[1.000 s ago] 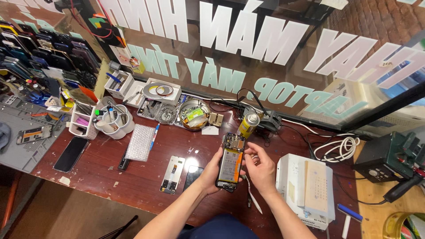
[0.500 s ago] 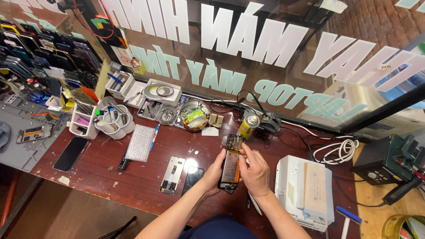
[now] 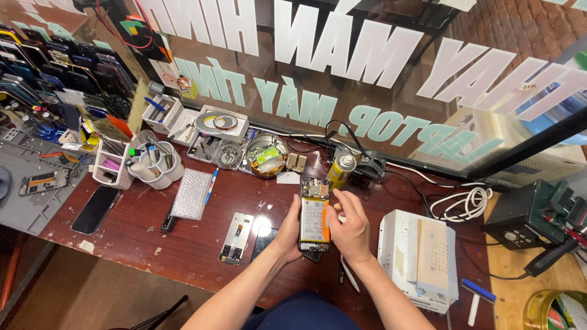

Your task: The person disassembles a smartphone, removes the battery, and cleans the internal components with a brush and spray. They then reassemble the phone and place it in a container.

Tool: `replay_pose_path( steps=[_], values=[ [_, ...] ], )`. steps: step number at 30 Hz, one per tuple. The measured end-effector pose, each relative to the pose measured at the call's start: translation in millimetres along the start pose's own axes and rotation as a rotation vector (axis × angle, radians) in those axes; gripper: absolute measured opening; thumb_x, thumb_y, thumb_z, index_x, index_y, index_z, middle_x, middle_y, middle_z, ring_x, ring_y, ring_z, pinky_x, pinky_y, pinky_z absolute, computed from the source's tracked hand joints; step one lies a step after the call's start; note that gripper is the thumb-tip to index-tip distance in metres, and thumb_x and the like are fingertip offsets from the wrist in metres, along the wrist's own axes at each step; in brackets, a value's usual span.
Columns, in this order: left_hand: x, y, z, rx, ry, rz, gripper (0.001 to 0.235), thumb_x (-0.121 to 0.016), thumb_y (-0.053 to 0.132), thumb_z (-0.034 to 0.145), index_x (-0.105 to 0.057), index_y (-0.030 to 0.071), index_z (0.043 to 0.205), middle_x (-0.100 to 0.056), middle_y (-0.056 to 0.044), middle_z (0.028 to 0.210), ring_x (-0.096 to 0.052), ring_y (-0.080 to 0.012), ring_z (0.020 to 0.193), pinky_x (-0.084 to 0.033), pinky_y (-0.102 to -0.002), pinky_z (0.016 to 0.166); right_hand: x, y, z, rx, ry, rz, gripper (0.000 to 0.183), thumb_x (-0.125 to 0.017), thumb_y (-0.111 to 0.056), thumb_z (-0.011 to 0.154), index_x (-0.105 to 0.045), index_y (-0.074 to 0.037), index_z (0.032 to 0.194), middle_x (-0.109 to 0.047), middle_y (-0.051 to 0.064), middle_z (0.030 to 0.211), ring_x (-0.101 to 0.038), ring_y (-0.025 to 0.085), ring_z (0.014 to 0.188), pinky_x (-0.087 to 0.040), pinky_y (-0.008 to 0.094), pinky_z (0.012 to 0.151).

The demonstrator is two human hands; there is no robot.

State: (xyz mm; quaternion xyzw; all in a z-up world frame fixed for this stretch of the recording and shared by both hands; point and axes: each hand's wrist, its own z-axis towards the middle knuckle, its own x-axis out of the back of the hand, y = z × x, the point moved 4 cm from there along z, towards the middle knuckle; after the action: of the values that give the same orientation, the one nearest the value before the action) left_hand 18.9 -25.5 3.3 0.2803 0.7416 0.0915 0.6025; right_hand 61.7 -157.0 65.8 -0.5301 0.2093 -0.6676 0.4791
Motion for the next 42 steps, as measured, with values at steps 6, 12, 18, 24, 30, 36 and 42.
replay_pose_path(
  steps=[6, 12, 18, 24, 30, 36, 42],
  values=[
    [21.2, 19.9, 1.0, -0.104, 0.048, 0.092, 0.076, -0.028, 0.066, 0.103, -0.058, 0.004, 0.133, -0.069, -0.014, 0.117, -0.07, -0.0256, 0.104, -0.06, -0.041, 0.089, -30.0, 55.9, -12.7, -0.712, -0.4, 0.477, 0.027, -0.065, -0.025, 0.101, -0.073, -0.002, 0.113, -0.071, 0.005, 0.092, -0.065, 0.009, 0.078, -0.058, 0.026, 0.067],
    [40.8, 41.9, -8.0, -0.142, 0.076, 0.138, 0.072, -0.03, 0.063, 0.105, -0.059, 0.004, 0.135, -0.069, -0.014, 0.12, -0.071, -0.022, 0.105, -0.06, -0.039, 0.091, -58.0, 40.0, -24.2, -0.786, -0.695, 0.632, 0.028, -0.071, -0.009, 0.088, -0.069, -0.002, 0.116, -0.078, 0.004, 0.102, -0.071, 0.008, 0.085, -0.059, 0.026, 0.068],
    [69.1, 62.2, -29.7, -0.122, 0.098, 0.067, 0.062, -0.039, 0.055, 0.104, -0.059, 0.003, 0.132, -0.071, -0.014, 0.116, -0.072, -0.0226, 0.101, -0.06, -0.039, 0.088, -92.0, 12.4, -25.5, -0.731, -0.737, 0.635, 0.031, -0.071, -0.003, 0.087, -0.067, 0.001, 0.117, -0.079, 0.006, 0.105, -0.071, 0.01, 0.085, -0.06, 0.028, 0.072],
    [106.1, 80.3, -68.2, -0.243, 0.207, 0.146, 0.036, -0.061, 0.012, 0.097, -0.058, 0.001, 0.131, -0.07, -0.012, 0.115, -0.071, -0.0213, 0.101, -0.06, -0.037, 0.088, -136.8, 0.8, -36.6, -0.728, -0.821, 0.654, 0.033, -0.069, -0.002, 0.087, -0.065, 0.0, 0.119, -0.078, 0.008, 0.102, -0.072, 0.012, 0.083, -0.06, 0.03, 0.072],
    [132.8, 94.6, -115.6, -0.403, 0.293, 0.147, 0.036, -0.063, 0.006, 0.096, -0.058, 0.0, 0.131, -0.07, -0.012, 0.117, -0.071, -0.0211, 0.102, -0.06, -0.036, 0.088, -176.9, -9.2, -40.4, -0.833, -0.978, 0.735, 0.029, -0.063, -0.021, 0.095, -0.067, -0.001, 0.116, -0.074, 0.004, 0.093, -0.068, 0.01, 0.077, -0.058, 0.029, 0.068],
    [153.7, 113.4, -156.0, -0.466, 0.392, 0.13, 0.036, -0.064, 0.004, 0.095, -0.057, 0.002, 0.13, -0.069, -0.011, 0.12, -0.07, -0.0204, 0.105, -0.06, -0.036, 0.09, -230.9, -34.4, -43.8, -0.65, -1.02, 0.544, 0.021, -0.072, -0.016, 0.093, -0.072, -0.005, 0.111, -0.07, -0.002, 0.084, -0.05, 0.003, 0.064, -0.037, 0.021, 0.056],
    [183.0, 149.7, -175.2, -0.472, 0.348, 0.095, 0.035, -0.063, 0.004, 0.095, -0.061, 0.001, 0.129, -0.071, -0.011, 0.12, -0.071, -0.021, 0.107, -0.06, -0.035, 0.092, -274.8, -67.7, -30.3, -0.557, -0.997, 0.572, 0.018, -0.07, -0.015, 0.093, -0.071, -0.005, 0.109, -0.074, -0.001, 0.086, -0.057, 0.004, 0.067, -0.041, 0.021, 0.058]
  ],
)
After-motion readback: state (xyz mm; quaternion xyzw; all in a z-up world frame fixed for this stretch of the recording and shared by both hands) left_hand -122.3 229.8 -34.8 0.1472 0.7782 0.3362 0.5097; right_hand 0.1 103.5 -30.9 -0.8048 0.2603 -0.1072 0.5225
